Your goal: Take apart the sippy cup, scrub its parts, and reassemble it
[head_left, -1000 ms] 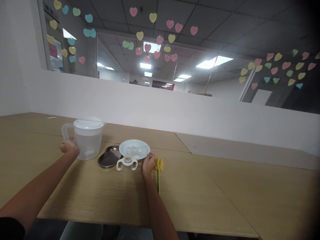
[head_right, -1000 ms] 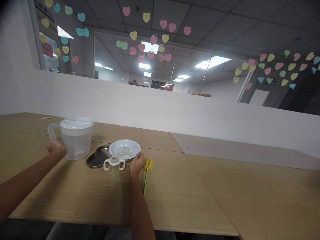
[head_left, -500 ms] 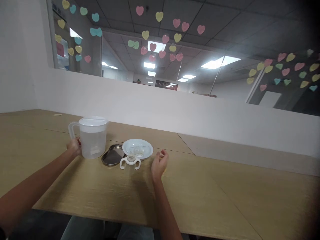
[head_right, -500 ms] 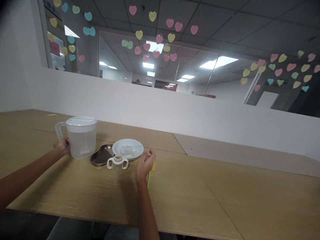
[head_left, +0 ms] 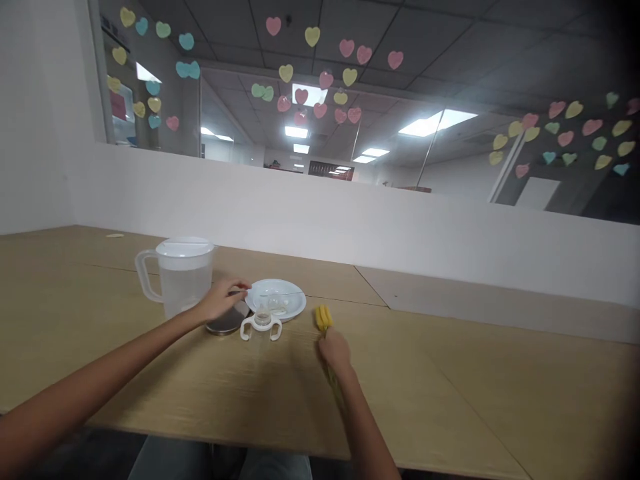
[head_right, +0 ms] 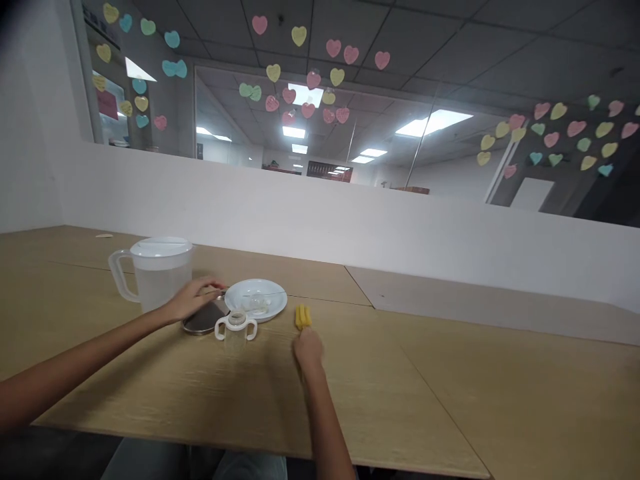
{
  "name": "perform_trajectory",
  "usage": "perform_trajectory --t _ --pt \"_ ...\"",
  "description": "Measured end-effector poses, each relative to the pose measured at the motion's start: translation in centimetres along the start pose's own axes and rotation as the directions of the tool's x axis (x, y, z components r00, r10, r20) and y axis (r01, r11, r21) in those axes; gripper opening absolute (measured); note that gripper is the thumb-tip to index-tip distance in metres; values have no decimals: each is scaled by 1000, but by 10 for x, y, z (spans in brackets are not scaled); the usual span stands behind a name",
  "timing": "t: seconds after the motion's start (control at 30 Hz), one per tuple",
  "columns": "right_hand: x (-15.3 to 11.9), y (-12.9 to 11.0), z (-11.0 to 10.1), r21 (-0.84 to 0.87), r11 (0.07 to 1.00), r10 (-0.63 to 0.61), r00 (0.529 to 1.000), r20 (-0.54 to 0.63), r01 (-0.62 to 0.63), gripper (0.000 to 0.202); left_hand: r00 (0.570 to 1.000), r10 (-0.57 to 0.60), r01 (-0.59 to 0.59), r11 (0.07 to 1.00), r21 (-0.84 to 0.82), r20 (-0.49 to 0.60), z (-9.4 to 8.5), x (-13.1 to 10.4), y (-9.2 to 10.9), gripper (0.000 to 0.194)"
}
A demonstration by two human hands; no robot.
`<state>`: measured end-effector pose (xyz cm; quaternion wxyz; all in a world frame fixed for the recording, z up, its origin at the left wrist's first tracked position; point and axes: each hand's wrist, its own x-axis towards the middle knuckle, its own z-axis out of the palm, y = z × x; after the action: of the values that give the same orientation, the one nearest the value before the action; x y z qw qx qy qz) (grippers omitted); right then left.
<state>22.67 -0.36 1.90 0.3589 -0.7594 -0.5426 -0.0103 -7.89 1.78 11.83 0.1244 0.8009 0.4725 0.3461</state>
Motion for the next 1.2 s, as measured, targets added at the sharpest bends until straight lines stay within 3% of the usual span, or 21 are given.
perform_trajectory --t 0.13,0.27,0.4,0.5,0.97,1.2 --pt "13 -15 8 -2 998 56 998 -41 -56 42 981 5 -19 997 70 196 34 47 21 28" --pt "8 -22 13 9 999 33 997 -76 -32 46 890 -107 20 981 195 443 63 80 22 23" --pt "1 -22 10 20 1000 -6 996 -92 8 41 791 -223 47 951 307 569 78 86 19 31" --pt "0 -24 7 30 999 -26 994 -109 30 40 764 -259 51 937 345 591 81 82 19 28" --pt "-3 -31 10 29 984 -171 980 -101 174 39 795 -313 81 904 421 520 81 79 26 36" --pt "-5 -37 6 -23 979 -204 977 -54 203 39 853 -310 92 882 463 421 81 82 15 30"
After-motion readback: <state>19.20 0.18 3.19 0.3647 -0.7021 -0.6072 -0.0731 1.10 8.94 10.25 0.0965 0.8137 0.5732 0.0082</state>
